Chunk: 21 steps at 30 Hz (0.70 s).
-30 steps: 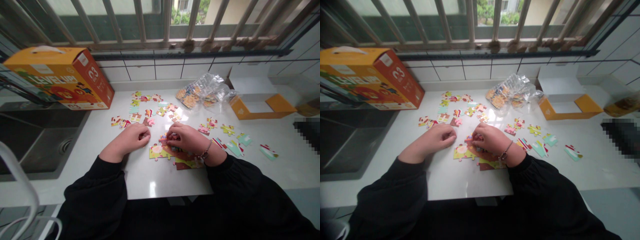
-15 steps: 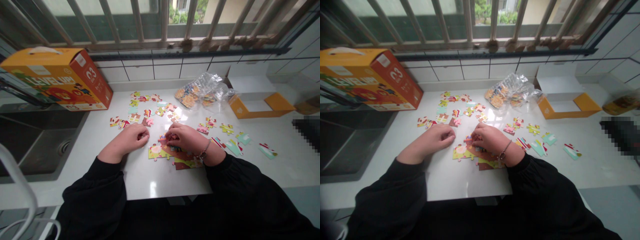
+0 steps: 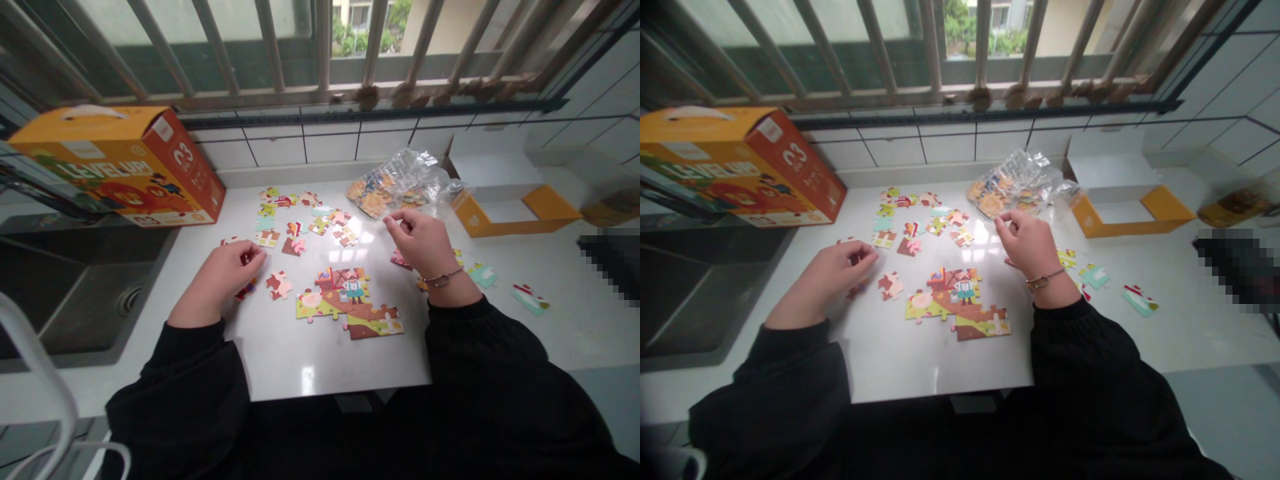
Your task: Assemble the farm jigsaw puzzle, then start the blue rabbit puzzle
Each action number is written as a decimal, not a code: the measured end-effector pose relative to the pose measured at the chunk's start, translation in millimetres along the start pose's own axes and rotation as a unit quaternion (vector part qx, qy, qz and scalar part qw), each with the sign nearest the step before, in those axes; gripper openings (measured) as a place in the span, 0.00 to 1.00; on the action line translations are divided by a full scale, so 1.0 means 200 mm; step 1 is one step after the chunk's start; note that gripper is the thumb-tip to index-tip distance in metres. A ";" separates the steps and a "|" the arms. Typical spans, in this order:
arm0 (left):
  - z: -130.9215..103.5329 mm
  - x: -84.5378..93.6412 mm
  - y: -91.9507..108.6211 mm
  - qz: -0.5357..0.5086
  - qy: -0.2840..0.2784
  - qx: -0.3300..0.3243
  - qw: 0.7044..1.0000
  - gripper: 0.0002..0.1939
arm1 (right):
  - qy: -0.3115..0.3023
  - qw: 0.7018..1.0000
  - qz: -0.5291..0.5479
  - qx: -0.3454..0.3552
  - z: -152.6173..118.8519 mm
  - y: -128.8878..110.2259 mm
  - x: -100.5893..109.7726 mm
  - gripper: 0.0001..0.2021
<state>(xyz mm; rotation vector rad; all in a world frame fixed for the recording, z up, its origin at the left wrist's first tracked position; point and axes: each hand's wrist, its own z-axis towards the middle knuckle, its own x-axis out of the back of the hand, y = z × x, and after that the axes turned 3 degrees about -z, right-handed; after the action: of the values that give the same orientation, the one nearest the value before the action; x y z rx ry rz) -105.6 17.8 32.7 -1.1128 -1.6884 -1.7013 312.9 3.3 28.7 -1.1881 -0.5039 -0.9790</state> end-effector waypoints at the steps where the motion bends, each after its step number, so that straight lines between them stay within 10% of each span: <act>1: 0.00 0.00 0.01 -0.003 -0.012 -0.007 1.000 0.20 | 0.012 1.000 -0.001 -0.008 0.01 0.01 0.01 0.16; 15: -0.01 -0.02 0.00 0.027 -0.040 0.000 0.999 0.27 | 0.050 0.997 -0.018 -0.049 0.03 0.08 0.02 0.16; 21: -0.01 0.07 -0.04 -0.017 0.193 0.103 0.976 0.36 | 0.061 0.996 -0.014 -0.066 0.03 0.11 0.02 0.19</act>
<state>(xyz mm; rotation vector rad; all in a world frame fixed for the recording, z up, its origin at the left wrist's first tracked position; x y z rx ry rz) -119.4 18.5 39.6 -0.6140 -1.5928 -1.5951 334.7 9.1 22.6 -1.2323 -0.3639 -1.1149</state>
